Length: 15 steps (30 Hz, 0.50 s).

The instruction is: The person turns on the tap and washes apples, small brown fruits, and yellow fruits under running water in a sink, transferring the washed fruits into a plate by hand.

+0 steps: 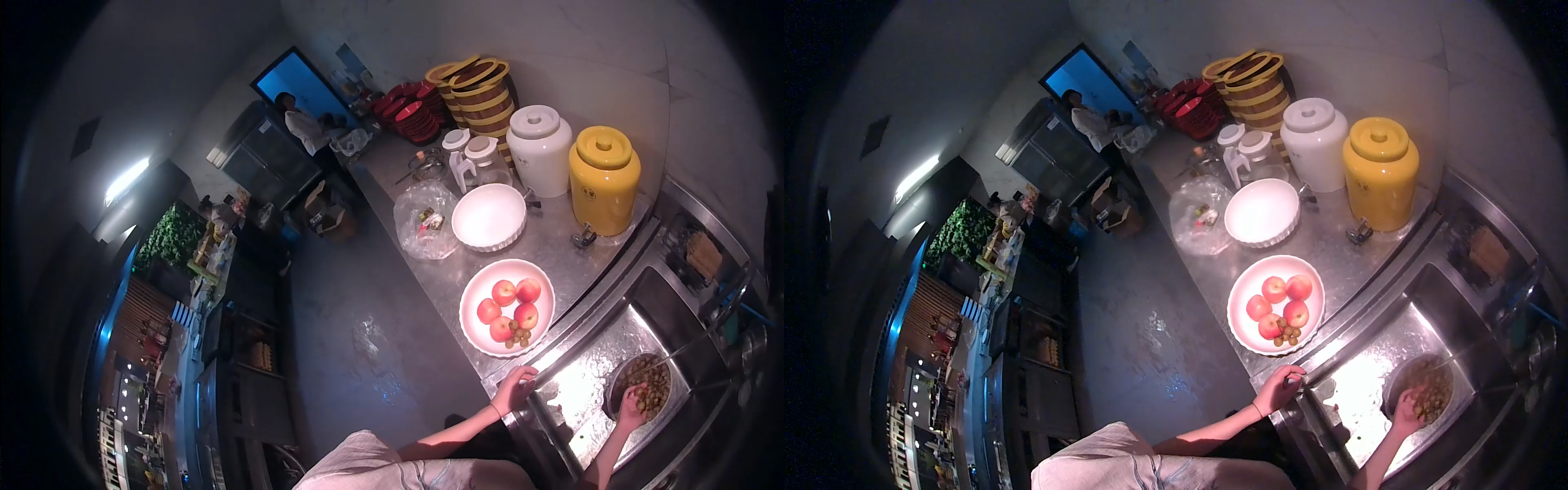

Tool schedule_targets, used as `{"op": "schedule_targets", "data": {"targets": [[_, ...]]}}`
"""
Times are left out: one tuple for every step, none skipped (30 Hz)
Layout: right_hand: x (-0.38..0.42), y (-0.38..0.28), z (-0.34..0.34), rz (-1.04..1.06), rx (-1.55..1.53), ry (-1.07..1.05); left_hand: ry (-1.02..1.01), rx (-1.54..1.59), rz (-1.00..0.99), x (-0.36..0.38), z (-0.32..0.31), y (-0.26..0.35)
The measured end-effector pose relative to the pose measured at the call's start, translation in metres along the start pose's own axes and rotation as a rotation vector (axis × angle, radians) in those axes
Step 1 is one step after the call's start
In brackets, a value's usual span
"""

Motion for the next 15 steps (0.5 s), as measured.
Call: {"op": "schedule_targets", "data": {"targets": [[0.003, -0.003, 0.010, 0.008, 0.024, 0.027, -0.002, -0.025, -0.006, -0.001, -0.001, -0.003], [0.006, -0.008, 0.018, 0.019, 0.049, 0.054, -0.006, -0.047, -0.009, 0.000, -0.002, -0.005], [0.007, -0.015, 0.024, 0.030, 0.075, 0.083, -0.005, -0.034, 0.010, 0.000, -0.003, -0.008], [0.004, -0.023, 0.027, 0.018, 0.123, 0.126, -0.015, -0.030, 0.010, 0.001, -0.004, -0.009], [0.006, -0.024, 0.019, 0.006, 0.170, 0.170, -0.025, -0.026, 0.010, 0.002, -0.004, -0.007], [0.011, -0.024, 0.014, -0.008, 0.216, 0.215, -0.035, -0.024, 0.011, 0.003, -0.003, -0.005], [0.001, -0.032, 0.015, -0.041, 0.270, 0.150, -0.043, -0.038, 0.017, 0.005, -0.002, -0.003], [-0.008, -0.031, 0.001, -0.118, 0.318, -0.062, -0.047, -0.043, 0.027, 0.005, -0.003, -0.003], [-0.019, -0.034, -0.009, -0.196, 0.365, -0.275, -0.049, -0.048, 0.037, 0.005, -0.003, -0.006], [-0.021, -0.033, -0.018, -0.276, 0.409, -0.490, -0.050, -0.053, 0.047, 0.007, -0.003, -0.008], [-0.026, -0.036, -0.023, -0.246, 0.492, -0.452, -0.047, -0.035, 0.061, 0.008, -0.003, -0.011], [-0.033, -0.035, -0.037, -0.216, 0.574, -0.415, -0.046, -0.028, 0.055, 0.009, -0.001, -0.009], [-0.040, -0.033, -0.049, -0.186, 0.655, -0.377, -0.044, -0.022, 0.049, 0.009, 0.000, -0.008], [-0.041, -0.028, -0.059, -0.176, 0.658, -0.388, -0.043, -0.015, 0.043, 0.009, 0.000, -0.006], [-0.040, -0.021, -0.069, -0.166, 0.662, -0.399, -0.028, -0.011, 0.028, 0.010, 0.002, -0.007]]}}
Point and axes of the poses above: each hand's wrist, its own x-axis away from the middle knuckle, its own z-axis out of the back of the hand, y = z × x, the point moved 6 cm from there along -x, towards the middle knuckle, and after that the axes turned 4 degrees about x, right-handed, at the moved point
